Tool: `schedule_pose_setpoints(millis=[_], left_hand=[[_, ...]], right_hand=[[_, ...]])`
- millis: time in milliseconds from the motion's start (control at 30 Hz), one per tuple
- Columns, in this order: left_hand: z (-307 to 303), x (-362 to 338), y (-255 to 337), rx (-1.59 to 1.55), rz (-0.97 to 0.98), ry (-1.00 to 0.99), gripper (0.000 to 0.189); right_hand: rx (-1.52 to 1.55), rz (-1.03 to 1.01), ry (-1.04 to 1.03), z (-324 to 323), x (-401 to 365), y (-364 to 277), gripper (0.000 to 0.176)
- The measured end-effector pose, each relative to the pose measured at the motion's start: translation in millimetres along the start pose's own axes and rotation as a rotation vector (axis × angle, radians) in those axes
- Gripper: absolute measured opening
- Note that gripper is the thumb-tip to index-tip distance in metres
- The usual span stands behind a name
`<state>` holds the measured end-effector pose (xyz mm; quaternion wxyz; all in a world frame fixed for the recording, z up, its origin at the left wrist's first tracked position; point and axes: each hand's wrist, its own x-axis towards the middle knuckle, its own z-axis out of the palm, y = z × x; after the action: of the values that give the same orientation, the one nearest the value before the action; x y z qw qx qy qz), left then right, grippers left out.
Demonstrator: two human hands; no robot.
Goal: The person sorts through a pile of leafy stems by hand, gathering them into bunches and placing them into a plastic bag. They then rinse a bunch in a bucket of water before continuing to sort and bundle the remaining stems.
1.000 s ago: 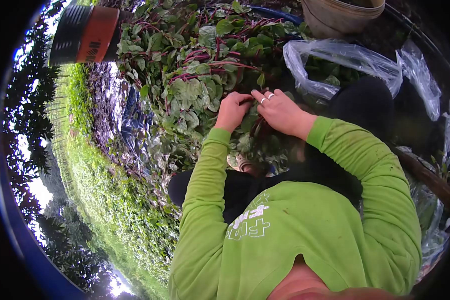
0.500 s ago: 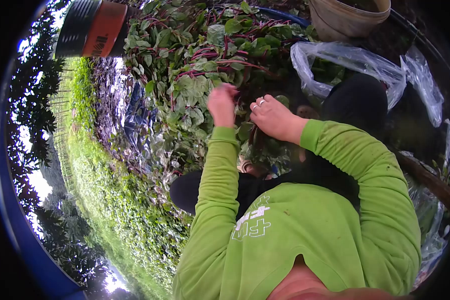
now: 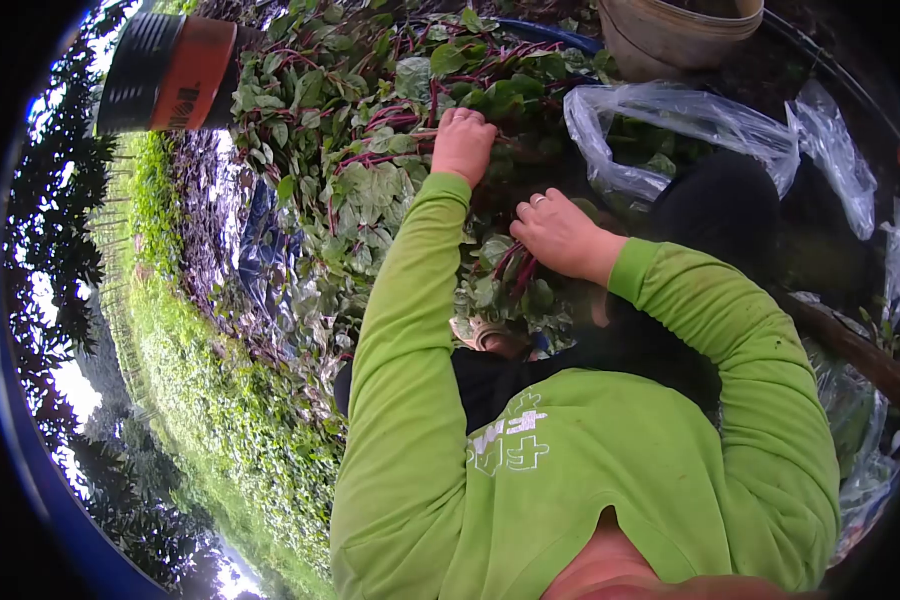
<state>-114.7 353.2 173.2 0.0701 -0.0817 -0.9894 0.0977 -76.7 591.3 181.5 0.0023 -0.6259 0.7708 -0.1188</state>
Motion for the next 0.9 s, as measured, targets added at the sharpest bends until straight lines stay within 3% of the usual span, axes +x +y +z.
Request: schedule_pose_setpoints(millis=[200,333,400,467,500,600,633,667,733,833,900], left_hand=[[-101,-22,-20,-0.357,-0.132,0.351,0.014],[-117,-81,4,-0.445,-0.261,0.215,0.021],[-95,-115,22,-0.667,-0.392,0.013,0.022],[-71,-140,42,-1.059,-0.552,-0.071,0.018],[-72,-146,45,-1.380,-0.678,-0.151,0.035],[-76,-158,71,-1.017,-0.575,-0.083,0.069],[-82,-159,81,-1.037,-0.616,-0.202,0.089],[-85,-158,92,-0.792,-0.563,-0.161,0.075],[-72,-161,115,-0.876,-0.777,-0.059,0.063],[-59,-172,135,-0.769,-0.782,-0.132,0.062],[-54,-181,149,-0.782,-0.773,-0.168,0.061]], right_hand=[[0.075,0.000,0.231,-7,2,8,0.016],[0.140,-0.025,0.365,-18,11,6,0.033],[0.138,-0.039,0.382,-18,13,6,0.041],[0.111,-0.037,0.399,-16,14,5,0.042],[0.126,-0.019,0.357,-13,14,5,0.043],[0.127,-0.034,0.330,-7,15,-1,0.043],[0.154,-0.031,0.350,-6,16,-2,0.040],[0.182,-0.029,0.369,-6,15,-5,0.038],[0.201,-0.025,0.317,-5,11,-11,0.032],[0.153,-0.004,0.095,-10,3,-17,0.022],[-0.044,-0.104,0.181,-5,-5,-21,0.019]])
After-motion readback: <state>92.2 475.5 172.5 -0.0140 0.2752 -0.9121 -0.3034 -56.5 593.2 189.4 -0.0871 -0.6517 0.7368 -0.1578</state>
